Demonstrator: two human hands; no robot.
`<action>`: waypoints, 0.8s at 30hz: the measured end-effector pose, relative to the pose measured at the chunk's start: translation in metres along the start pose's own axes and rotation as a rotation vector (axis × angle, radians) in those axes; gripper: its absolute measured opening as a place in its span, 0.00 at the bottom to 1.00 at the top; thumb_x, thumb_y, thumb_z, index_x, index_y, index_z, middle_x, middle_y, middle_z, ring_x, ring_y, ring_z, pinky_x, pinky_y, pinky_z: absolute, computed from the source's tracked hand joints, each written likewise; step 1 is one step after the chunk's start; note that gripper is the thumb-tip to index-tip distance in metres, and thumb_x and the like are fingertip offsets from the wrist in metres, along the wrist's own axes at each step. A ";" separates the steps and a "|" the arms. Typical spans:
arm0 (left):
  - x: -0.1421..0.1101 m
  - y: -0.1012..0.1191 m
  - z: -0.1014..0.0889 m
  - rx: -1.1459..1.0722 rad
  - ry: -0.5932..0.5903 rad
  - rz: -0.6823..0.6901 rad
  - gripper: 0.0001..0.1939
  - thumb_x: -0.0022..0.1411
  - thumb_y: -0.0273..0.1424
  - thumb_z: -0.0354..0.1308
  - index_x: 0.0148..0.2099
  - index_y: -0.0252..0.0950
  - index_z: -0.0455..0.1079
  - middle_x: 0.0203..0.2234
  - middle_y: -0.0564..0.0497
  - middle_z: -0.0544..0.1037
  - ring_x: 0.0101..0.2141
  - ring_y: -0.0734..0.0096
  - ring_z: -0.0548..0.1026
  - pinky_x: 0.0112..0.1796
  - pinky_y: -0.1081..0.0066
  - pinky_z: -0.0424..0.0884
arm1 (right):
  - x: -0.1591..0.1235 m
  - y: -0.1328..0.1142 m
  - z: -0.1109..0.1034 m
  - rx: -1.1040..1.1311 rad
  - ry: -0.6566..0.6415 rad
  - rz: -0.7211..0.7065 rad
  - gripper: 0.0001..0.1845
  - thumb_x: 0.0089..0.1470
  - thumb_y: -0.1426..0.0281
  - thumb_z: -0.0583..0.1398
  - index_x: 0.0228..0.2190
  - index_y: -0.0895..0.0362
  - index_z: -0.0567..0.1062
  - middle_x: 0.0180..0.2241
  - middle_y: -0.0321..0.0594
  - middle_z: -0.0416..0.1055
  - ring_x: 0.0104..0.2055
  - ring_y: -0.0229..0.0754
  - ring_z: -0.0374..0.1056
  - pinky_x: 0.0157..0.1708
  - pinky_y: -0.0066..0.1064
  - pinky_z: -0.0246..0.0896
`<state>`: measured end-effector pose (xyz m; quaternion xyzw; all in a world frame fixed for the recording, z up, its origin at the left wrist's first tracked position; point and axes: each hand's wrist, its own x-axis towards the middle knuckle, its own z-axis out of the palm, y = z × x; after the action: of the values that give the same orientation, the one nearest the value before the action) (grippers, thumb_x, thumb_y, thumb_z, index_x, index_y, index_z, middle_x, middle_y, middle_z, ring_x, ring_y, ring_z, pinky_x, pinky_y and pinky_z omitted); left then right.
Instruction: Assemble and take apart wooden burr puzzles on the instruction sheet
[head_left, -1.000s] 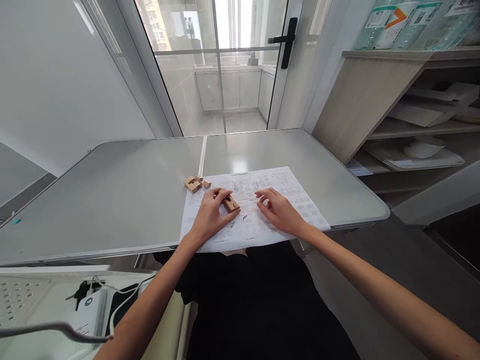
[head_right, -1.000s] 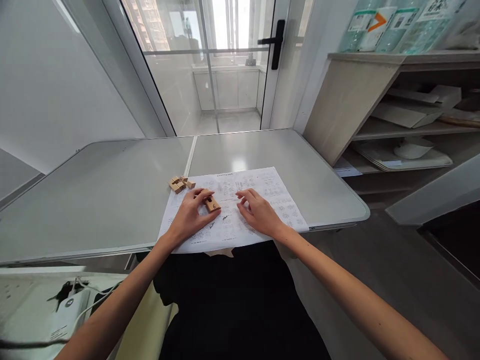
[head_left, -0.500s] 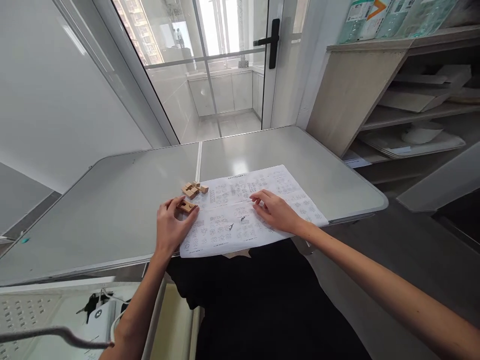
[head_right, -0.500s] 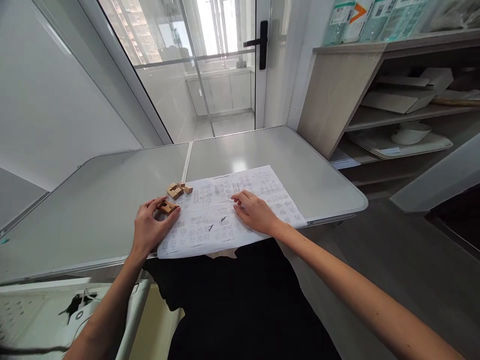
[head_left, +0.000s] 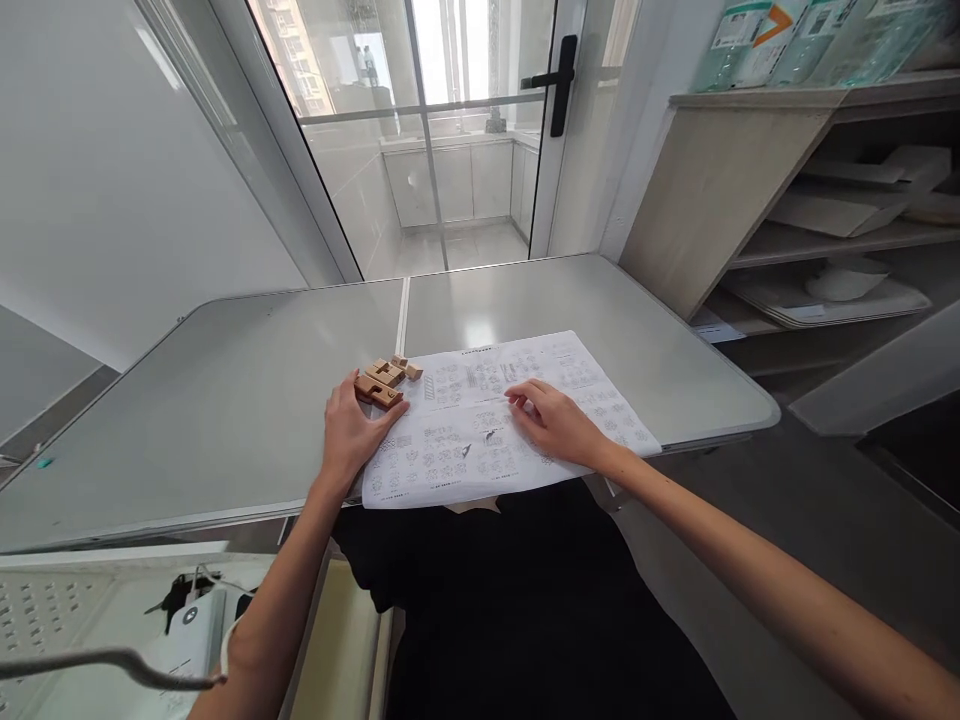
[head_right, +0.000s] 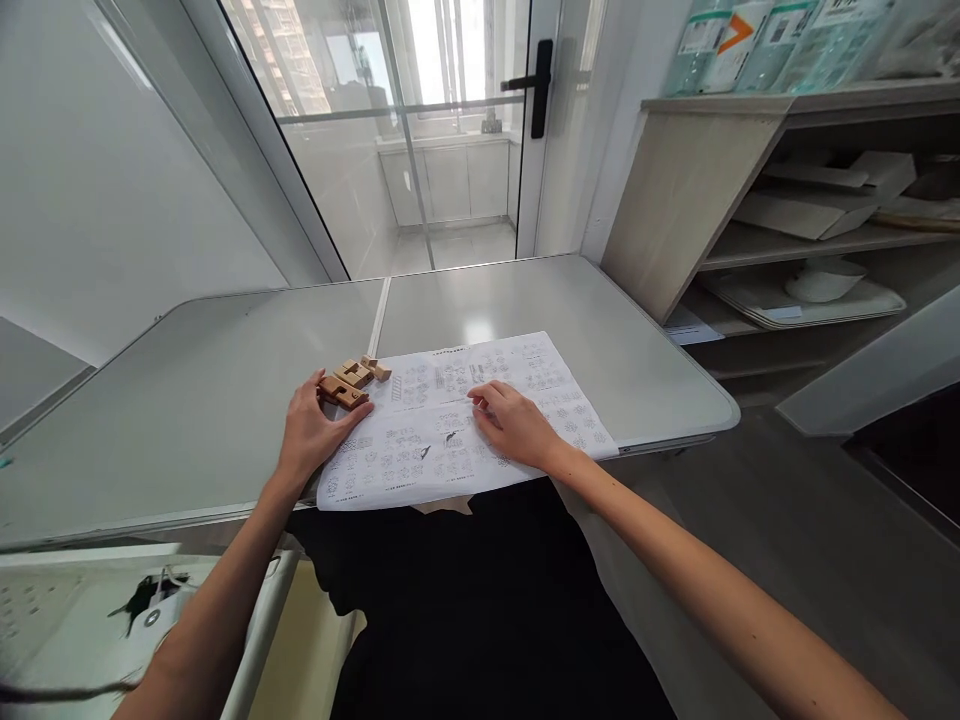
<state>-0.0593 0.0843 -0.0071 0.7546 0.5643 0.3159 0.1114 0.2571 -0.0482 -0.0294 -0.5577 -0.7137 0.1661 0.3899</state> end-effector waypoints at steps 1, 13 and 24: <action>-0.001 -0.001 0.000 -0.017 -0.009 -0.016 0.54 0.53 0.53 0.70 0.73 0.34 0.56 0.65 0.34 0.68 0.64 0.40 0.67 0.63 0.46 0.63 | 0.000 0.000 0.000 0.003 0.001 0.003 0.12 0.68 0.70 0.55 0.50 0.52 0.73 0.47 0.45 0.75 0.46 0.48 0.74 0.42 0.42 0.72; -0.010 -0.022 -0.024 -0.109 -0.131 -0.051 0.56 0.50 0.51 0.73 0.74 0.37 0.54 0.65 0.36 0.69 0.65 0.42 0.66 0.66 0.44 0.61 | 0.010 0.010 -0.021 0.279 -0.128 0.220 0.11 0.66 0.66 0.59 0.48 0.50 0.78 0.49 0.42 0.79 0.50 0.46 0.76 0.54 0.47 0.73; -0.007 -0.034 -0.019 -0.425 0.074 -0.180 0.32 0.55 0.30 0.61 0.61 0.37 0.59 0.61 0.36 0.70 0.59 0.55 0.75 0.61 0.54 0.71 | 0.002 0.006 -0.023 0.440 0.018 0.290 0.11 0.66 0.62 0.58 0.41 0.52 0.80 0.43 0.41 0.82 0.45 0.44 0.78 0.53 0.45 0.73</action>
<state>-0.0983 0.0862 -0.0129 0.6488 0.5538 0.4436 0.2749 0.2778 -0.0488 -0.0177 -0.5575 -0.5695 0.3663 0.4803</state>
